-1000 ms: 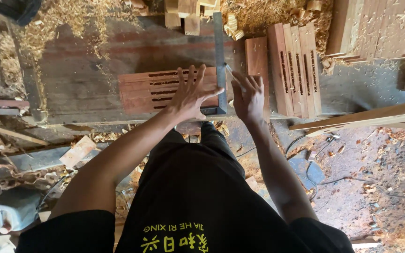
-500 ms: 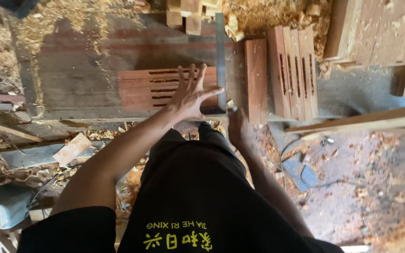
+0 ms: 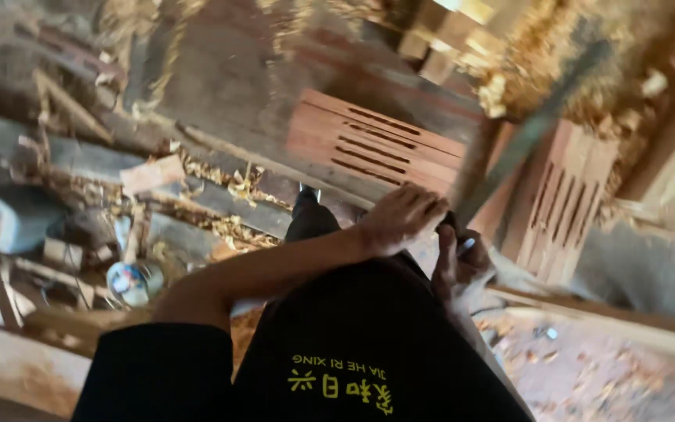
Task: The person uses a metal ruler and a white marker to draw straight lines on several rectangular wooden planks. They repeatedly position the ruler on the wood, draw a line, and then move to the next plank to repeat the process.
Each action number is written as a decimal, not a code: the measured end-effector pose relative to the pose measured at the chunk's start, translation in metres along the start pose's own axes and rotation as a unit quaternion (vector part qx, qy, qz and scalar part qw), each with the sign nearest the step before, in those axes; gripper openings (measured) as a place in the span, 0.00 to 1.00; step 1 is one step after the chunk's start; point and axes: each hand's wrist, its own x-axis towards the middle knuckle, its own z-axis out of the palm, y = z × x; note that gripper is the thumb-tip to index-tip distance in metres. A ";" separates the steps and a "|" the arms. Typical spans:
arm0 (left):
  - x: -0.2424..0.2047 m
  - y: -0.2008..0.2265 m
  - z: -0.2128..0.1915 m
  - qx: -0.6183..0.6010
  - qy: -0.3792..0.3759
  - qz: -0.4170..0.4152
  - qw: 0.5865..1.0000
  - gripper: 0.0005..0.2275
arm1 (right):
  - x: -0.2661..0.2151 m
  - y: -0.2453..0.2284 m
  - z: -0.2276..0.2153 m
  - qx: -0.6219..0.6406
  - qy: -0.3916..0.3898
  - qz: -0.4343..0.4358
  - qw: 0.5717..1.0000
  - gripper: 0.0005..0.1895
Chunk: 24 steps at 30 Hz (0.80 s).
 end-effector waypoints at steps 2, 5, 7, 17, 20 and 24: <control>0.017 0.004 -0.032 0.057 0.109 -0.065 0.990 0.13 | 0.014 0.001 0.009 0.146 0.016 -0.224 0.964 0.10; 0.003 -0.016 -0.067 0.028 0.167 -0.213 0.962 0.12 | 0.035 -0.102 0.004 0.058 -0.110 -0.405 0.906 0.18; 0.002 -0.013 -0.103 -0.077 0.274 -0.385 0.878 0.07 | 0.068 -0.088 0.042 -0.018 -0.131 -0.455 0.881 0.34; -0.130 -0.048 -0.099 -0.336 0.572 -0.633 0.399 0.13 | 0.138 -0.075 0.128 -0.259 -0.199 -0.537 0.778 0.65; -0.111 -0.045 -0.102 -0.284 0.543 -0.683 0.397 0.10 | 0.146 -0.066 0.131 -0.249 -0.173 -0.570 0.764 0.66; -0.119 -0.066 -0.048 -0.296 0.471 -0.722 0.411 0.05 | 0.134 -0.087 0.125 -0.249 -0.247 -0.489 0.799 0.69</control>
